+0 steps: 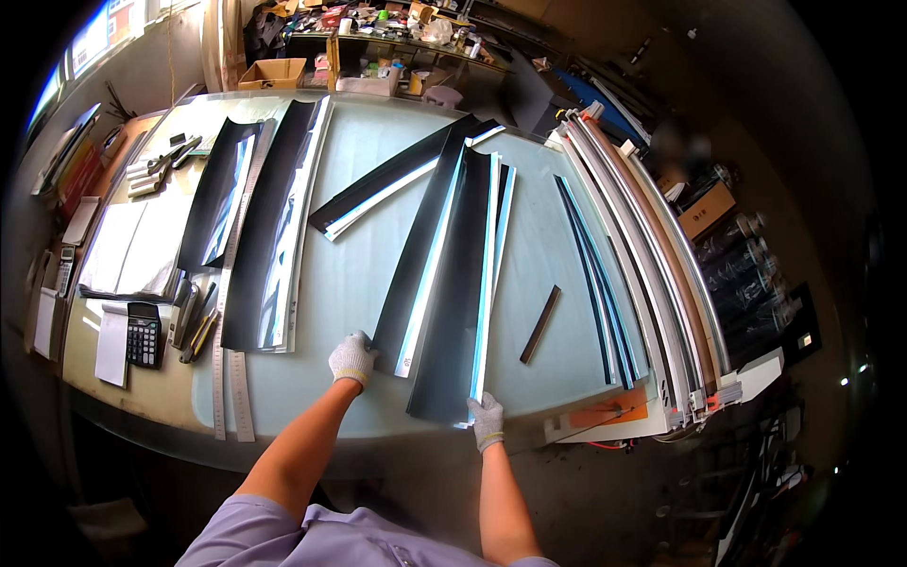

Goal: The person measures several long, thin glass panels on a workbench using a metal ruler and a marker. They then retrieve a cardboard box from a nearby shelf, place the measured panels inside, and arrange them for storage or transport.

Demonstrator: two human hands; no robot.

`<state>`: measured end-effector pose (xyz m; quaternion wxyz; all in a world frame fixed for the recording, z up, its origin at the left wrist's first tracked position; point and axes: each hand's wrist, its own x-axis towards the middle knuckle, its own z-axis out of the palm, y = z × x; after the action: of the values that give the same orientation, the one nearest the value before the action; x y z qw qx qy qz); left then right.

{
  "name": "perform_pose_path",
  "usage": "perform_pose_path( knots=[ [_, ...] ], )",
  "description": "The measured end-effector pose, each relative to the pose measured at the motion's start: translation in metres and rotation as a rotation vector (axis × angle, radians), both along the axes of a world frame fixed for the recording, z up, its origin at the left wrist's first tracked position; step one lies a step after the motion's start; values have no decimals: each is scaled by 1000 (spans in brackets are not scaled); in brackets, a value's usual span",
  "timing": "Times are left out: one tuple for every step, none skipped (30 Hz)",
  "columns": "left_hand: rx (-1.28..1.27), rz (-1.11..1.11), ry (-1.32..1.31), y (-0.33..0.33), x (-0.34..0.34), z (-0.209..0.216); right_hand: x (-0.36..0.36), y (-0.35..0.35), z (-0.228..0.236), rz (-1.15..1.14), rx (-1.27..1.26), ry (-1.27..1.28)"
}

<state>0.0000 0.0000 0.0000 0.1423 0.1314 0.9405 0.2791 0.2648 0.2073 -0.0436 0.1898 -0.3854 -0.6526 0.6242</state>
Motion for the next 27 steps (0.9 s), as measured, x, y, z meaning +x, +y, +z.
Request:
perform_pose_path(
  knots=[
    [-8,-6,-2,2,-3,1,-2,0,2,2,-3,6],
    [-17,-12,-3,4,-5,2,-4,-1,5,4,-6,12],
    [-3,-10,-6,11,-6,5,-7,4,10,-4,13,16],
    [11,-7,-10,17,-8,9,-10,9,16,-12,32,21],
    [24,-2,-13,24,-10,13,-13,15,21,-17,50,25],
    [16,-11,-3,23,-10,12,-12,13,15,-14,55,7],
    [9,-18,7,23,-11,12,-11,14,10,-8,60,-10],
    [2,-21,17,24,-13,12,-10,16,6,1,65,-28],
    [1,-34,9,22,-14,9,-10,16,3,2,70,-7],
    [15,-36,3,22,-14,13,-10,17,1,-3,75,16],
    [31,-35,-2,22,-13,16,-10,18,-1,-5,80,39],
    [54,-42,-38,21,-13,22,-11,21,-5,-21,95,31],
    [72,-37,-74,14,-12,25,-14,17,-1,6,89,53],
    [127,-41,-30,9,-10,20,-19,14,3,-4,49,65],
    [186,-48,13,5,-6,15,-21,13,7,-17,15,71],
    [223,-59,0,0,-4,15,-21,17,7,13,56,59],
    [260,-69,-11,-7,-1,15,-21,20,7,46,98,49],
    [343,-97,-15,-15,6,14,-21,23,5,23,116,39],
    [371,-89,-22,-29,15,12,-24,16,18,29,83,47],
    [368,-84,-49,-48,25,10,-27,13,13,28,101,67],
    [378,-92,-77,-61,38,18,-22,17,12,15,131,87],
    [413,-106,-108,-80,49,24,-18,23,12,30,157,75],
    [441,-125,-137,-109,60,31,-17,23,11,42,177,65],
    [432,-101,-88,-140,73,36,-21,19,18,20,150,61],
    [433,-100,-38,-169,82,44,-14,39,3,-6,253,-49],
    [372,-35,71,-207,88,52,-23,31,7,-175,528,-324],
    [306,36,176,-247,99,58,-37,13,30,-336,805,-600]
  ],
)
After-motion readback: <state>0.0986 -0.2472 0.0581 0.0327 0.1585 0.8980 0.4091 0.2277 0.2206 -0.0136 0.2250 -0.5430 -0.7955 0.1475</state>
